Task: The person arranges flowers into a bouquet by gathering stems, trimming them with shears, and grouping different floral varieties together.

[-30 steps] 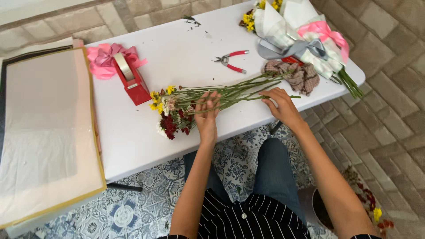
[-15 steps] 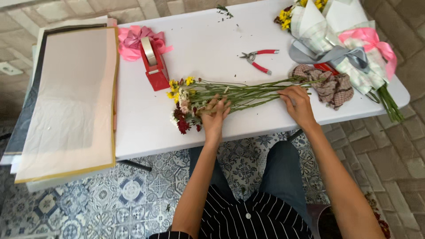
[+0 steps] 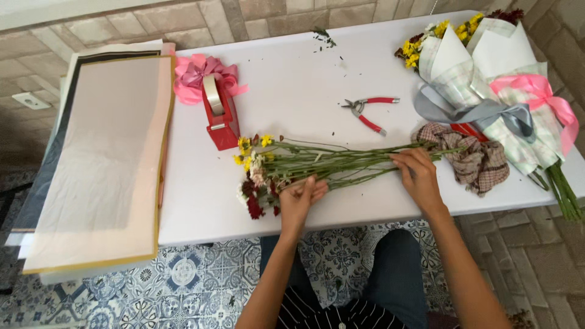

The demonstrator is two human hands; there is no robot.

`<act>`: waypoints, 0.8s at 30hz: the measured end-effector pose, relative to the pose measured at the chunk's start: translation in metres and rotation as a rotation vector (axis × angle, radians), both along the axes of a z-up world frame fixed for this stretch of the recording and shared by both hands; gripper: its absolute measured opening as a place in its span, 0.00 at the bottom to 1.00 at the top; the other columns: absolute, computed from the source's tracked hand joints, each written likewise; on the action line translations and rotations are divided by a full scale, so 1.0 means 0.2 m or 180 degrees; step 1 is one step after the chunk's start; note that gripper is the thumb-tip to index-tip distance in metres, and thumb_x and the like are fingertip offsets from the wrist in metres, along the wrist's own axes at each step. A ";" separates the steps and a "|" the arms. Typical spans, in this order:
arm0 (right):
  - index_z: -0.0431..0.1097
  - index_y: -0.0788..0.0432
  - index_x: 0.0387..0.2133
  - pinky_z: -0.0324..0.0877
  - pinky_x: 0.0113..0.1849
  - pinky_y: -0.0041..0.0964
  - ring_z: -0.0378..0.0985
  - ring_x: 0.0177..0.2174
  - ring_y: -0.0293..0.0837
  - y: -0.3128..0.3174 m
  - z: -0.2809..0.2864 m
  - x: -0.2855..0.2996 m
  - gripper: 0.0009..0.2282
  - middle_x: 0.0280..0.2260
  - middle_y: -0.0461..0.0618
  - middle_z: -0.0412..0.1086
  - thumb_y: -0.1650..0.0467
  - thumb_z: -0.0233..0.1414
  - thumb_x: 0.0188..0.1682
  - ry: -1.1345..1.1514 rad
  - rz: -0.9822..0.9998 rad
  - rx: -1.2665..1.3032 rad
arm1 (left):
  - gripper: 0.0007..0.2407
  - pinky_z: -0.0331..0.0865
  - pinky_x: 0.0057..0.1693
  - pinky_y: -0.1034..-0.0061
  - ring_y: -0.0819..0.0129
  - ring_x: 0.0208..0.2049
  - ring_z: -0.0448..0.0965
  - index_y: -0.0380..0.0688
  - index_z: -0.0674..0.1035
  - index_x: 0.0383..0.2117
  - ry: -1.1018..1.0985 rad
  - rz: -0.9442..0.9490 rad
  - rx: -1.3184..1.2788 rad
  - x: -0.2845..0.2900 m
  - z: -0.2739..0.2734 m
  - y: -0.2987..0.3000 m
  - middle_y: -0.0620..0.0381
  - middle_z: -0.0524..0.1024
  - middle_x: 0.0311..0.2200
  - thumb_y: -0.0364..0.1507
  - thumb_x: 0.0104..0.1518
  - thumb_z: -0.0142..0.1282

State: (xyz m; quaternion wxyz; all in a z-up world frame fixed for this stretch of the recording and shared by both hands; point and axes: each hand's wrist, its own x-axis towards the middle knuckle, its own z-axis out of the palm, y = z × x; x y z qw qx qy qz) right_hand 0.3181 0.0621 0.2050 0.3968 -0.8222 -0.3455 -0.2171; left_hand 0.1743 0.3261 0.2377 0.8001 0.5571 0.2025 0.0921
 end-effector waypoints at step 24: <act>0.79 0.63 0.36 0.70 0.50 0.50 0.75 0.44 0.55 0.04 -0.05 0.09 0.04 0.37 0.53 0.72 0.80 0.57 0.53 0.0310 0.0053 -0.0073 | 0.12 0.75 0.24 0.72 0.64 0.20 0.82 0.42 0.80 0.50 -0.0670 -0.0688 0.4735 0.34 -0.19 -0.19 0.54 0.77 0.46 0.31 0.64 0.59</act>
